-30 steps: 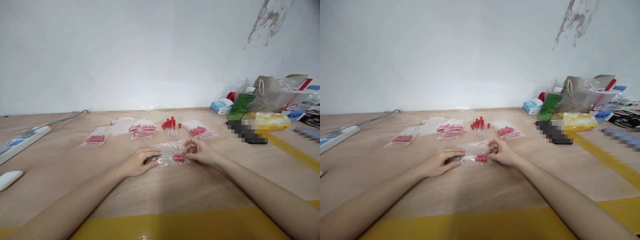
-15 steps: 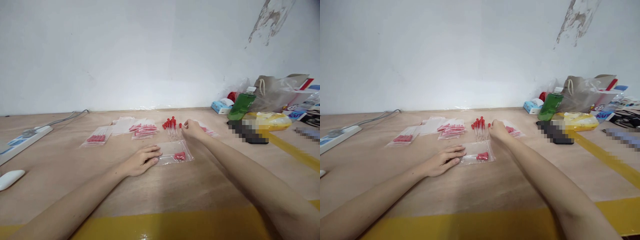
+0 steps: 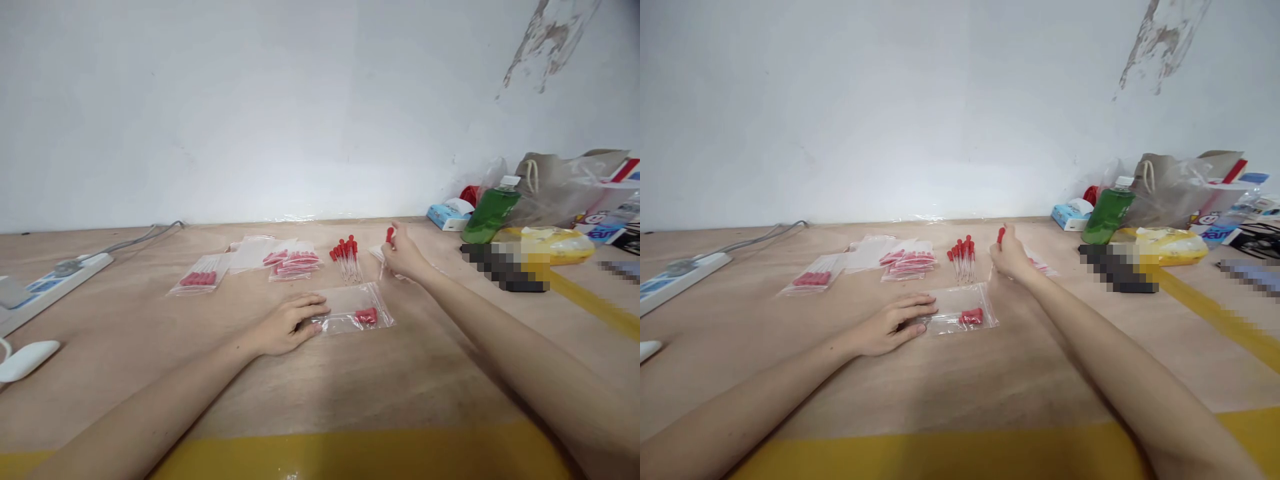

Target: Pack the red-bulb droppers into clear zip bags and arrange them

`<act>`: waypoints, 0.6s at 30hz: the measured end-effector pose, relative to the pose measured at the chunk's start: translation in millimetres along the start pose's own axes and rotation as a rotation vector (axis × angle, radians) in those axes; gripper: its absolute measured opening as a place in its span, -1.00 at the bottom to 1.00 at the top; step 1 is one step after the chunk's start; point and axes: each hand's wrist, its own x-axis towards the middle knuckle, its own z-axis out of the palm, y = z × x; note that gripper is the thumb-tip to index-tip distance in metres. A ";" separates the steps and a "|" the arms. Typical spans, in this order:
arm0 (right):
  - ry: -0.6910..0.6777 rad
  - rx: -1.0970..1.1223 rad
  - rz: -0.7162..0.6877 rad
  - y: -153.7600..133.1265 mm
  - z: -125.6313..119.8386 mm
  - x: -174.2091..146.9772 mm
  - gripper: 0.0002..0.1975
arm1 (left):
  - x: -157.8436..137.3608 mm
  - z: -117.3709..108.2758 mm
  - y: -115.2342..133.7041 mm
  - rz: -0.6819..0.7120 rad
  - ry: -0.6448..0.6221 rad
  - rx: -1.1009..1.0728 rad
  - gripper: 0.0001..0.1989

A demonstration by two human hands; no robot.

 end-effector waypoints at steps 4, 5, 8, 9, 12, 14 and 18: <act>0.076 0.423 0.012 25.5 -8.3 -33.6 -0.37 | 1.1 1.6 -2.1 -0.001 0.010 -0.042 -0.66; 0.100 0.515 0.047 29.5 -6.4 -40.5 -0.38 | 1.3 1.9 -2.7 0.004 0.008 -0.046 -0.66; 0.096 0.712 0.157 36.0 4.7 -53.9 -0.44 | 1.4 1.8 -3.1 0.025 0.000 -0.036 -0.65; 0.074 0.753 0.183 37.0 8.7 -56.4 -0.47 | 1.4 1.4 -2.8 0.027 -0.005 -0.033 -0.65; 0.000 0.866 0.225 38.5 16.8 -62.1 -0.55 | 1.2 -0.1 -0.8 0.023 -0.020 -0.023 -0.64; -0.067 0.935 0.246 38.9 16.8 -66.1 -0.63 | 1.0 -1.4 1.2 0.015 -0.025 -0.013 -0.63; -0.267 0.928 0.212 42.3 6.5 -71.6 -0.77 | 0.6 -3.8 5.5 -0.014 -0.017 0.011 -0.58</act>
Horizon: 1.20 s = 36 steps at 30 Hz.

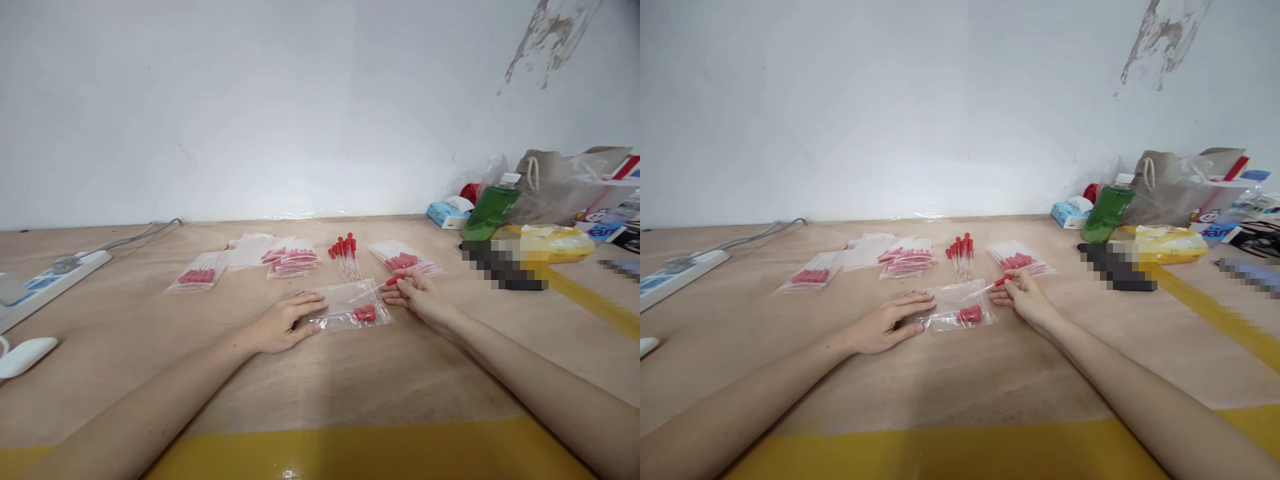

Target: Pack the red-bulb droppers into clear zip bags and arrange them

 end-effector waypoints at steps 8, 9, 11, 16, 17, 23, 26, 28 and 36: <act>-0.324 -0.611 -0.276 -5.6 -11.3 0.2 -0.76 | -0.1 -0.2 0.4 -0.007 0.013 0.002 -0.52; -0.317 -0.638 -0.305 -4.8 -8.4 0.8 -0.76 | 0.0 0.1 -0.1 -0.006 0.010 0.004 -0.52; -0.295 -0.652 -0.329 -3.0 -1.2 2.3 -0.78 | -0.1 0.6 -0.8 -0.006 0.006 0.004 -0.51; -0.243 -0.556 -0.254 0.1 9.5 6.4 -0.79 | -0.3 0.9 -0.8 0.005 0.017 -0.009 -0.52; -0.239 -0.557 -0.250 0.4 9.6 6.9 -0.79 | -0.2 0.8 -0.8 0.007 0.017 -0.010 -0.53; -0.141 -0.681 -0.409 1.7 11.7 6.6 -0.84 | -0.1 1.1 -1.8 0.002 0.018 -0.009 -0.51; -0.202 -0.657 -0.431 1.1 14.1 5.4 -0.80 | 0.4 1.5 -2.2 -0.005 0.013 -0.004 -0.51; -0.304 -0.603 -0.386 -0.5 13.3 4.9 -0.78 | 0.9 1.5 -2.0 -0.011 0.012 0.000 -0.52; -0.067 -0.563 -0.224 -13.0 5.6 24.5 -0.75 | -0.1 1.9 -4.2 0.004 -0.005 0.002 -0.57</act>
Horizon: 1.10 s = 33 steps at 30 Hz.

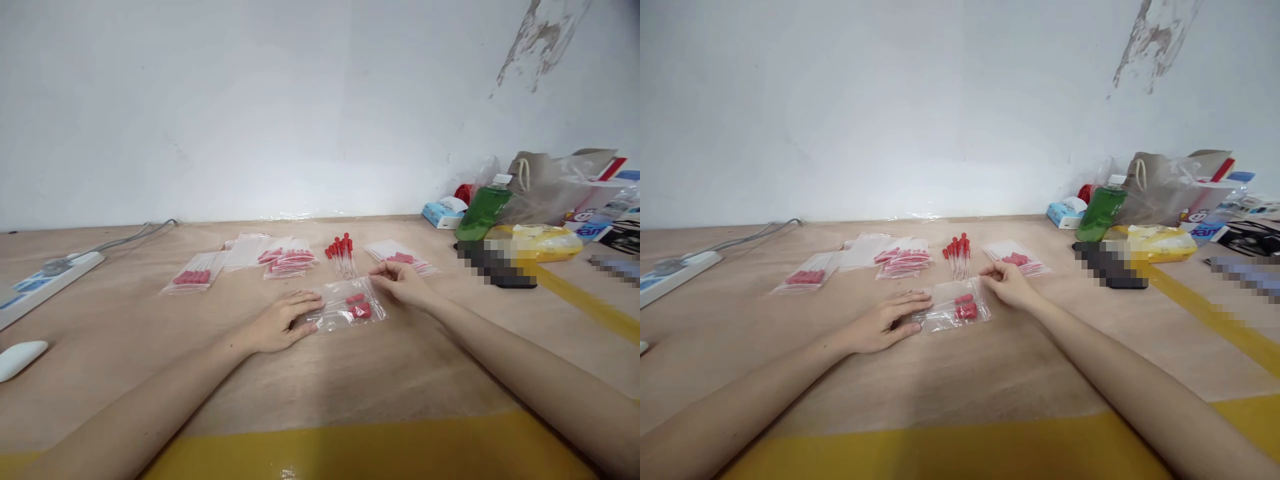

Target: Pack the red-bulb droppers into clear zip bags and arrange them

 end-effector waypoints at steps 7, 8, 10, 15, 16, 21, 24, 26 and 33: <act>0.189 -0.433 0.125 -20.0 20.3 60.7 -0.73 | -0.2 2.3 -3.3 0.011 -0.004 0.002 -0.57; 0.203 -0.466 0.136 -21.7 25.5 68.8 -0.64 | 0.0 2.4 -3.3 0.012 -0.006 0.004 -0.57; 0.226 -0.514 0.156 -22.8 35.1 82.9 -0.44 | 0.3 2.1 -2.8 0.010 -0.011 0.008 -0.56; 0.172 -0.572 0.195 -18.1 42.7 103.2 -0.57 | 0.4 0.2 -0.4 0.013 -0.017 0.006 -0.56; 0.150 -0.575 0.191 -17.2 41.0 104.6 -0.66 | 0.4 0.1 -0.3 0.013 -0.020 0.005 -0.57; 0.099 -0.600 0.190 -16.7 25.7 100.6 -0.80 | 0.2 1.4 -1.8 0.008 -0.027 0.011 -0.56; 0.092 -0.631 0.202 -19.4 17.9 94.4 -0.83 | 0.4 1.9 -2.5 0.012 -0.020 0.013 -0.56; 0.098 -0.663 0.214 -21.6 14.1 91.2 -0.83 | 0.6 1.9 -2.6 0.018 -0.017 0.010 -0.56; 0.210 -0.702 0.113 -24.4 -8.0 73.7 -0.55 | 0.5 2.5 -3.4 0.022 -0.008 0.011 -0.57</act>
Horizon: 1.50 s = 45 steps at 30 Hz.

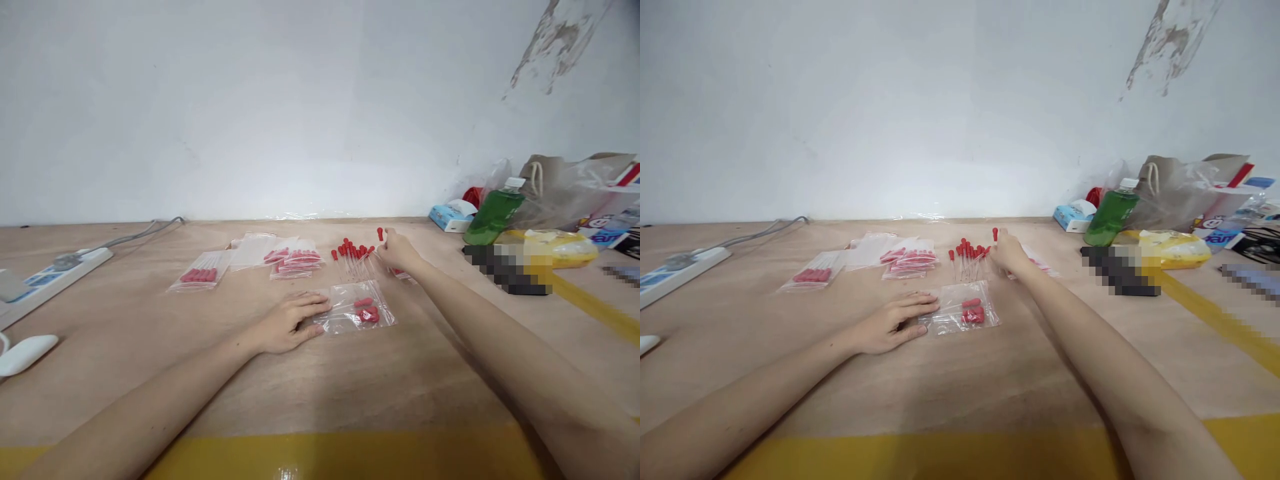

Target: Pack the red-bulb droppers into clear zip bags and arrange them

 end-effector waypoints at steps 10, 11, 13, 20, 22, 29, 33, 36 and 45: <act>0.027 0.987 0.291 24.2 8.6 -62.7 -0.32 | 0.2 -4.1 3.6 -0.024 -0.046 0.013 -0.60; 0.042 1.077 0.315 22.8 12.8 -67.0 -0.39 | 0.5 -4.3 3.8 -0.022 -0.048 0.016 -0.60; 0.032 1.206 0.344 19.2 19.5 -74.6 -0.53 | 0.8 -4.6 4.0 -0.018 -0.048 0.022 -0.60; -0.229 1.184 0.184 20.6 14.0 -93.9 -0.70 | -0.2 -4.8 6.1 -0.027 0.001 0.001 -0.49; -0.365 1.021 0.090 25.1 9.3 -94.2 -0.69 | -0.7 -5.1 6.4 -0.032 0.008 -0.007 -0.49; -0.347 0.821 -0.186 24.0 14.6 -87.3 -0.74 | -0.5 -6.5 8.6 -0.061 -0.010 -0.007 -0.49; -0.309 0.791 -0.179 17.9 19.3 -89.3 -0.75 | 0.0 -6.1 8.8 -0.062 -0.006 -0.010 -0.49; -0.330 0.822 -0.142 16.2 18.6 -92.9 -0.62 | 0.2 -5.5 8.3 -0.053 -0.006 -0.015 -0.49; -0.351 0.776 -0.024 22.2 9.1 -84.2 -0.72 | -0.1 -6.3 8.4 -0.031 -0.014 -0.004 -0.54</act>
